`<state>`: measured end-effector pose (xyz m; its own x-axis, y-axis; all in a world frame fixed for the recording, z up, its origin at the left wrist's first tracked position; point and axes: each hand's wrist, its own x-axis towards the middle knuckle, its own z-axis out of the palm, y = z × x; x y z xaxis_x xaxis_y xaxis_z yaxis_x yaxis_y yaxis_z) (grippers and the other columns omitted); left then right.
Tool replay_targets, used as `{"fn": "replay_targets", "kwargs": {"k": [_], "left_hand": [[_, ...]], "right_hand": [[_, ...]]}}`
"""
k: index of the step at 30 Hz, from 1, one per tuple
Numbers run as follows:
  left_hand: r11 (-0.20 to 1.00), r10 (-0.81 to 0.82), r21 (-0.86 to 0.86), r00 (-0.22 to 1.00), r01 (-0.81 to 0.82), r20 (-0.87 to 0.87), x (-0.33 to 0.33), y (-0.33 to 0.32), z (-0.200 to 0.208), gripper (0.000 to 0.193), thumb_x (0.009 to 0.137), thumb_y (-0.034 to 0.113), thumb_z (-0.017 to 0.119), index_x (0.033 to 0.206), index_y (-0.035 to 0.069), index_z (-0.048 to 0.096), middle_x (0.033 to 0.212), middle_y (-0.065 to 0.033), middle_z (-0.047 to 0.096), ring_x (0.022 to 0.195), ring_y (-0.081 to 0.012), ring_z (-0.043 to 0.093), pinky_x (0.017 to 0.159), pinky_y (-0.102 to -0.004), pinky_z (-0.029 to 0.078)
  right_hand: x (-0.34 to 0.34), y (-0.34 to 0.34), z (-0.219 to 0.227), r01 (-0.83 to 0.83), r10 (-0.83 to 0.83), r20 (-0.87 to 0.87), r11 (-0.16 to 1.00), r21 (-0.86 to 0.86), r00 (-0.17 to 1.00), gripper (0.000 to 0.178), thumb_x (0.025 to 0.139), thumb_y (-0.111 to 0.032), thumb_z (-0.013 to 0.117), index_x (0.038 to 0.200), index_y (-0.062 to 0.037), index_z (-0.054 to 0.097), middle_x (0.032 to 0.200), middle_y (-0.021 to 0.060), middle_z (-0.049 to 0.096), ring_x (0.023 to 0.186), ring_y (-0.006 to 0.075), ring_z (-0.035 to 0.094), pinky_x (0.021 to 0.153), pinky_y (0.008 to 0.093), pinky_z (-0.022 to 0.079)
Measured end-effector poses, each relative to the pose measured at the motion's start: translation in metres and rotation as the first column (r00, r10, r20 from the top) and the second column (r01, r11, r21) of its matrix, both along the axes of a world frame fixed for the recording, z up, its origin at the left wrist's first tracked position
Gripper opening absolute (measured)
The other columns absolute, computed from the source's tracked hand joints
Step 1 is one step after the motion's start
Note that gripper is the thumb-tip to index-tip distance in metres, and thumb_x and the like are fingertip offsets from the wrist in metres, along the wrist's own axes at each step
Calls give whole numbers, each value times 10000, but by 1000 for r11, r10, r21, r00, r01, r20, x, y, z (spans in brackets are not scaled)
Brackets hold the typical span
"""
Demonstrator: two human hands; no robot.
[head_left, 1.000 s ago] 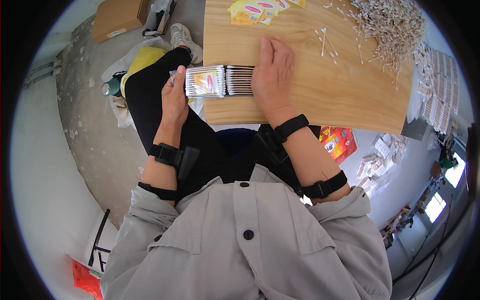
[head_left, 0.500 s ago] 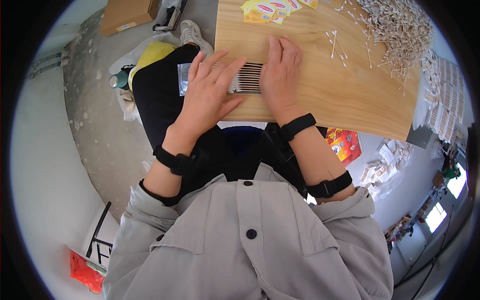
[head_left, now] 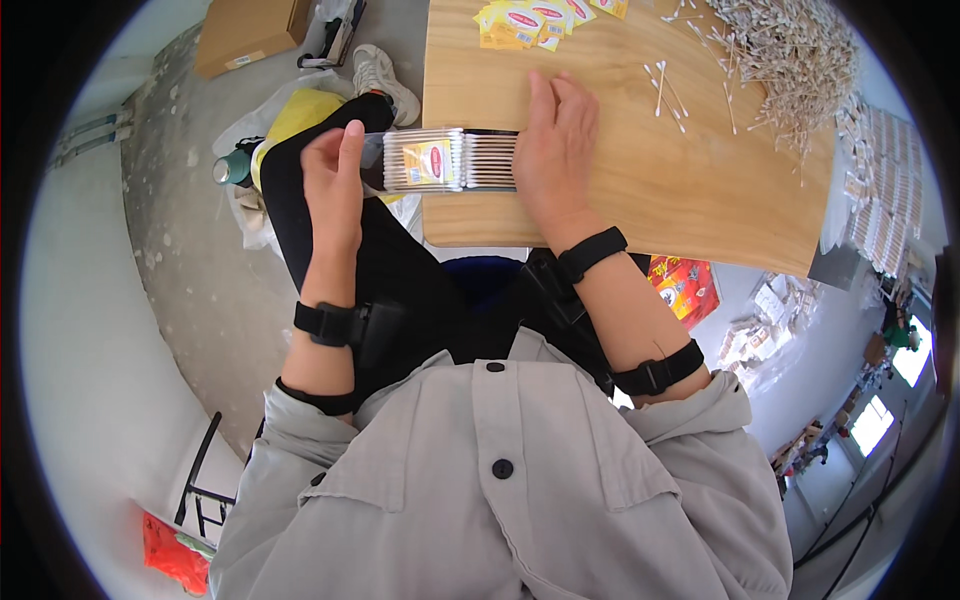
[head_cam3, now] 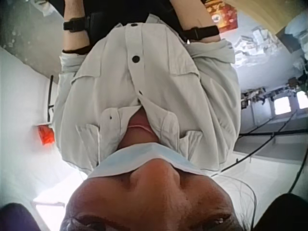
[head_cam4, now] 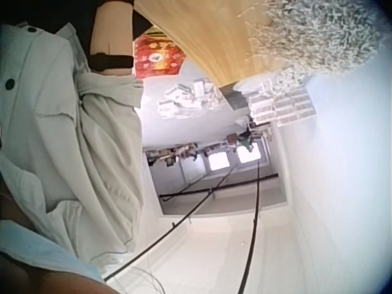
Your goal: The person repeatedly gathers cotton swabs from a large pile on a wooden table, aligns them into neat rows, and places them into small transparent plastic bags. The person then seals the bags and sets them aside. This process is repeated multiple times throughout the video.
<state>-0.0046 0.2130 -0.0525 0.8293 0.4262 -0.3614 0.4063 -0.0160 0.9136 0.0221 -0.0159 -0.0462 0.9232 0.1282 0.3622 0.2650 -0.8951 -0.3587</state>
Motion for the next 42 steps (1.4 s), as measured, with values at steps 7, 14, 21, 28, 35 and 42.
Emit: {"fn": "replay_targets", "kwargs": {"k": [7,14,21,28,35,42], "left_hand": [[775,-5,-631,1000,-12,-26,-5,-17,-20,305,1004,335,589,992,36,644,900,-25,662,819,-83,615,772,-258,503],[797,52,-604,997,-6,58,-5,-21,-32,256,983,284,636,895,44,647,823,11,641,724,-45,573,678,-217,482],[908,65,-418,993,-16,103,-4,-27,-12,288,982,277,643,852,20,663,762,42,600,688,-16,507,618,-197,422],[938,41,-348,995,-7,92,-5,-23,-12,324,978,316,644,861,15,679,750,44,603,675,-16,505,611,-194,415],[914,32,-406,999,-16,32,-5,-25,-8,322,973,324,650,872,20,683,764,47,611,685,-16,508,623,-189,416],[914,6,-404,992,46,126,-5,-23,-13,258,992,272,623,910,31,663,803,32,635,712,-25,561,652,-194,459]], "right_hand": [[1,0,0,4,-3,20,1000,-31,1000,409,865,-15,534,1274,-5,514,1192,162,460,1264,375,433,1115,559,300],[2,17,1,10,-9,26,999,-38,1000,416,857,-12,531,1272,3,514,1192,162,462,1266,376,431,1116,556,301],[4,38,3,-26,26,-2,999,26,1000,443,829,6,525,1271,33,500,1199,186,460,1272,391,420,1125,530,293],[-35,34,26,275,-47,-272,242,930,961,366,1061,-155,359,1360,49,407,1329,177,451,1289,270,472,1147,406,341],[-43,57,18,257,50,-277,244,935,959,440,1075,-228,328,1412,55,329,1399,207,414,1342,285,417,1157,414,309],[-43,66,18,241,69,-277,328,914,958,446,1070,-239,341,1422,34,338,1414,197,389,1355,291,398,1158,419,292]]}}
